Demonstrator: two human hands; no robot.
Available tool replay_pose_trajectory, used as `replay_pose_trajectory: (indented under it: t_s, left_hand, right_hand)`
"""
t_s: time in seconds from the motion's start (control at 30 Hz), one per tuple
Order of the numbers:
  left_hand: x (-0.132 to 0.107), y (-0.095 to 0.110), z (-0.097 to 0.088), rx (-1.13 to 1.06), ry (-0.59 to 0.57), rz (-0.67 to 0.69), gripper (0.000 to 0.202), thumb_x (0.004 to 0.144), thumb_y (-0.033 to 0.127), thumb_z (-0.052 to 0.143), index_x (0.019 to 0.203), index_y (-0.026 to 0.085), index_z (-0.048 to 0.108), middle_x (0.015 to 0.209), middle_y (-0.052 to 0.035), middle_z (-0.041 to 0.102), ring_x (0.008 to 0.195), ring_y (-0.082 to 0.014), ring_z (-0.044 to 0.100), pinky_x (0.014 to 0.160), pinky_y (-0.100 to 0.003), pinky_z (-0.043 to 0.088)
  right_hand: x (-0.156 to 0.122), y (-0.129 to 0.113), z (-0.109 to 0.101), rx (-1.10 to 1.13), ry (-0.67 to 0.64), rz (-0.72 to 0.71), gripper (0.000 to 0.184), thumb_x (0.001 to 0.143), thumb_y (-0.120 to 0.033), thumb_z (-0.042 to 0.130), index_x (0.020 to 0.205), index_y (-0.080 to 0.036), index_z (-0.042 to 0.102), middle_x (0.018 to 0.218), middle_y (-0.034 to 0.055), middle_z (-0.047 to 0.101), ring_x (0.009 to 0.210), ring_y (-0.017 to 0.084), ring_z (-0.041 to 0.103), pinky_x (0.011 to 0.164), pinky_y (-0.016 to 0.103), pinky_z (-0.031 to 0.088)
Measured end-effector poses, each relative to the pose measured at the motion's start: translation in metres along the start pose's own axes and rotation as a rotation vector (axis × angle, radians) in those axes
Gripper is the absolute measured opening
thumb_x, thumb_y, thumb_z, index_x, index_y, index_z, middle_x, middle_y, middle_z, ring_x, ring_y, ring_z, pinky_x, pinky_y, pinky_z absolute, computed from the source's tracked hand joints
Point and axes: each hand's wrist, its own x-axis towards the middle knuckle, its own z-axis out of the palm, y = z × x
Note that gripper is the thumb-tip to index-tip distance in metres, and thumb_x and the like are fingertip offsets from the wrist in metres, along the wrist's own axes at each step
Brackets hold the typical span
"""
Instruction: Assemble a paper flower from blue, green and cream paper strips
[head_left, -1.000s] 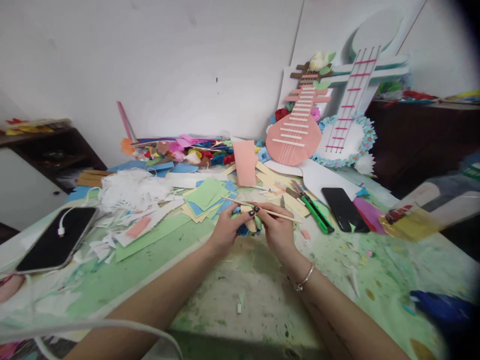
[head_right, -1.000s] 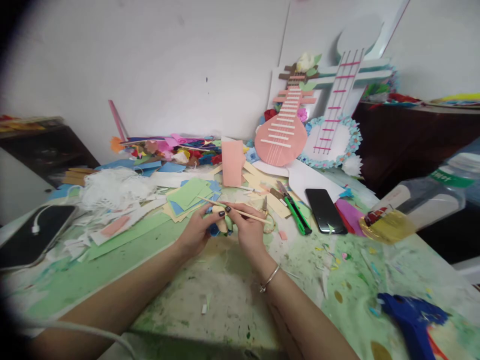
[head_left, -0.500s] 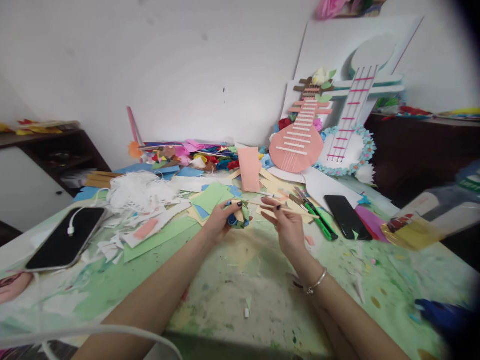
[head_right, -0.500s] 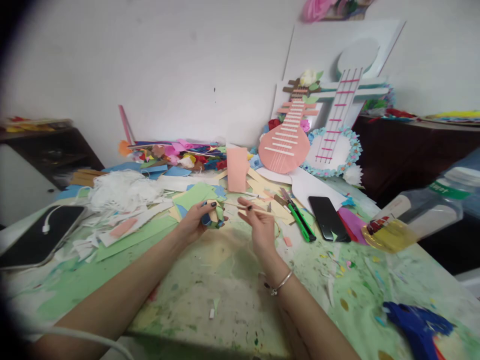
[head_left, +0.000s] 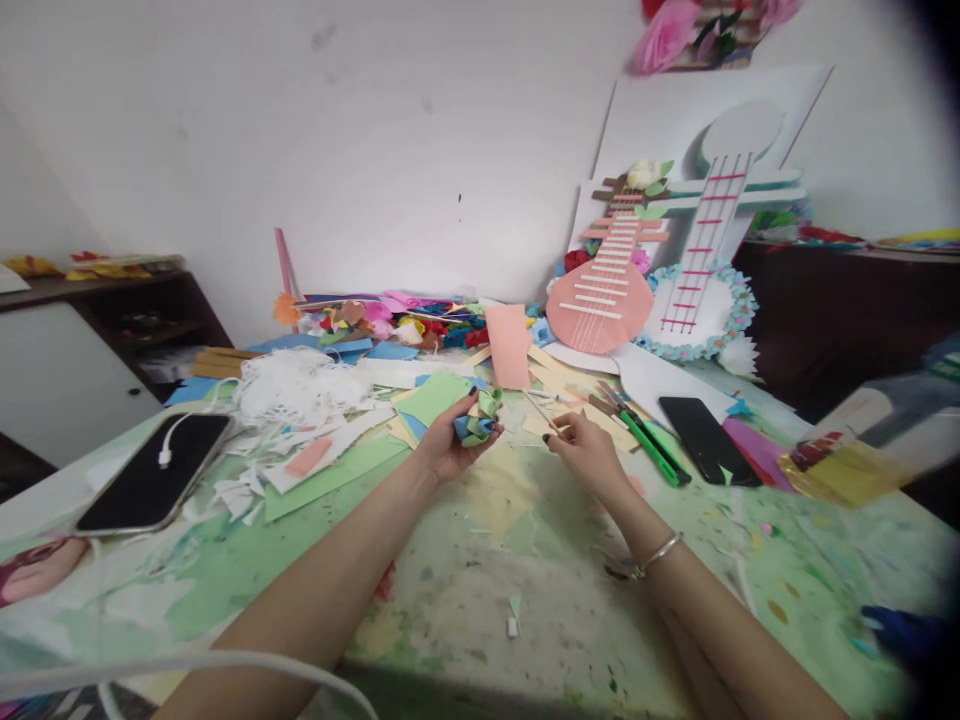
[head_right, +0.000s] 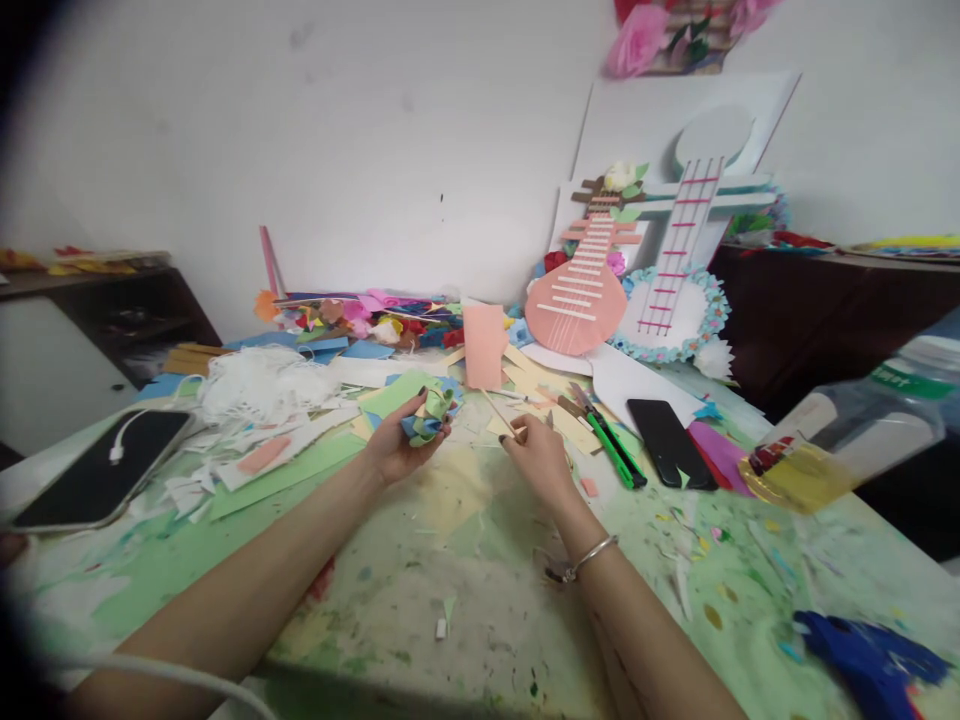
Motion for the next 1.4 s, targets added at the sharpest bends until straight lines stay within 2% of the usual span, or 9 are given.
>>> replay_pose_trajectory:
  t_s: [0.17, 0.27, 0.33, 0.43, 0.67, 0.83, 1.03, 1.27, 1.4]
  left_hand:
    - [0.003, -0.004, 0.0, 0.045, 0.001, 0.018, 0.03, 0.077, 0.036, 0.058, 0.093, 0.011, 0.059, 0.07, -0.003, 0.061, 0.05, -0.009, 0.057, 0.041, -0.019, 0.048]
    - [0.005, -0.008, 0.002, 0.098, 0.121, 0.062, 0.023, 0.076, 0.033, 0.061, 0.086, 0.013, 0.059, 0.068, -0.0011, 0.06, 0.047, -0.0076, 0.054, 0.042, -0.019, 0.047]
    - [0.006, -0.012, 0.004, 0.133, 0.164, 0.118, 0.018, 0.075, 0.03, 0.062, 0.08, 0.013, 0.059, 0.065, -0.0003, 0.06, 0.048, -0.0076, 0.054, 0.045, -0.02, 0.048]
    - [0.006, -0.019, 0.005, 0.192, 0.095, 0.208, 0.015, 0.072, 0.024, 0.066, 0.071, 0.011, 0.058, 0.063, 0.0, 0.058, 0.052, -0.0069, 0.054, 0.05, -0.018, 0.048]
    - [-0.001, -0.024, 0.013, 0.292, -0.075, 0.225, 0.023, 0.063, 0.016, 0.072, 0.082, 0.011, 0.061, 0.075, -0.0019, 0.063, 0.065, -0.0081, 0.057, 0.06, -0.018, 0.046]
    - [-0.002, -0.025, 0.013, 0.388, -0.046, 0.346, 0.029, 0.059, 0.018, 0.075, 0.083, 0.013, 0.06, 0.076, -0.001, 0.064, 0.065, -0.0098, 0.058, 0.061, -0.02, 0.046]
    - [-0.003, -0.021, 0.013, 0.68, -0.074, 0.565, 0.046, 0.059, 0.022, 0.074, 0.102, 0.014, 0.058, 0.089, -0.0049, 0.065, 0.081, -0.0164, 0.06, 0.073, -0.025, 0.048]
    - [-0.01, -0.025, 0.015, 0.977, -0.158, 0.522, 0.048, 0.06, 0.023, 0.073, 0.1, 0.018, 0.046, 0.078, -0.0021, 0.063, 0.068, -0.0142, 0.059, 0.06, -0.022, 0.045]
    - [-0.011, -0.027, 0.015, 0.988, -0.232, 0.473, 0.044, 0.063, 0.021, 0.071, 0.097, 0.019, 0.044, 0.077, -0.0019, 0.061, 0.069, -0.0137, 0.057, 0.06, -0.021, 0.042]
  right_hand:
    - [-0.002, -0.002, 0.003, -0.133, 0.072, -0.125, 0.024, 0.069, -0.018, 0.053, 0.092, -0.016, 0.061, 0.091, 0.0086, 0.067, 0.079, 0.02, 0.06, 0.07, 0.032, 0.043]
    - [-0.007, -0.01, 0.002, -0.001, 0.103, -0.239, 0.015, 0.074, -0.021, 0.053, 0.083, -0.017, 0.063, 0.086, 0.0066, 0.068, 0.082, 0.02, 0.06, 0.076, 0.034, 0.045]
    - [-0.012, -0.017, 0.004, 0.202, 0.037, -0.288, 0.017, 0.079, -0.027, 0.051, 0.081, -0.017, 0.064, 0.08, 0.0047, 0.068, 0.073, 0.016, 0.062, 0.07, 0.03, 0.048]
    - [-0.02, -0.025, 0.01, 0.364, -0.045, -0.32, 0.019, 0.078, -0.032, 0.056, 0.086, -0.018, 0.065, 0.082, 0.0046, 0.068, 0.072, 0.015, 0.063, 0.07, 0.028, 0.051]
    - [-0.024, -0.026, 0.017, 0.472, 0.018, -0.286, 0.02, 0.074, -0.031, 0.061, 0.087, -0.017, 0.063, 0.086, 0.006, 0.066, 0.07, 0.015, 0.063, 0.068, 0.031, 0.055]
    - [-0.028, -0.03, 0.019, 0.546, 0.014, -0.239, 0.022, 0.073, -0.036, 0.062, 0.085, -0.017, 0.062, 0.084, 0.0057, 0.066, 0.074, 0.017, 0.063, 0.068, 0.03, 0.054]
    - [-0.025, -0.028, 0.01, 0.425, 0.047, -0.276, 0.02, 0.074, -0.034, 0.061, 0.085, -0.018, 0.068, 0.081, 0.0054, 0.069, 0.075, 0.019, 0.064, 0.073, 0.032, 0.051]
    - [-0.015, -0.025, 0.001, 0.62, 0.019, -0.165, 0.018, 0.07, -0.02, 0.058, 0.085, -0.017, 0.068, 0.09, 0.006, 0.068, 0.083, 0.017, 0.062, 0.071, 0.03, 0.051]
    - [-0.015, -0.024, 0.002, 0.681, -0.071, -0.226, 0.02, 0.072, -0.022, 0.058, 0.09, -0.019, 0.067, 0.09, 0.0057, 0.068, 0.081, 0.017, 0.063, 0.071, 0.031, 0.052]
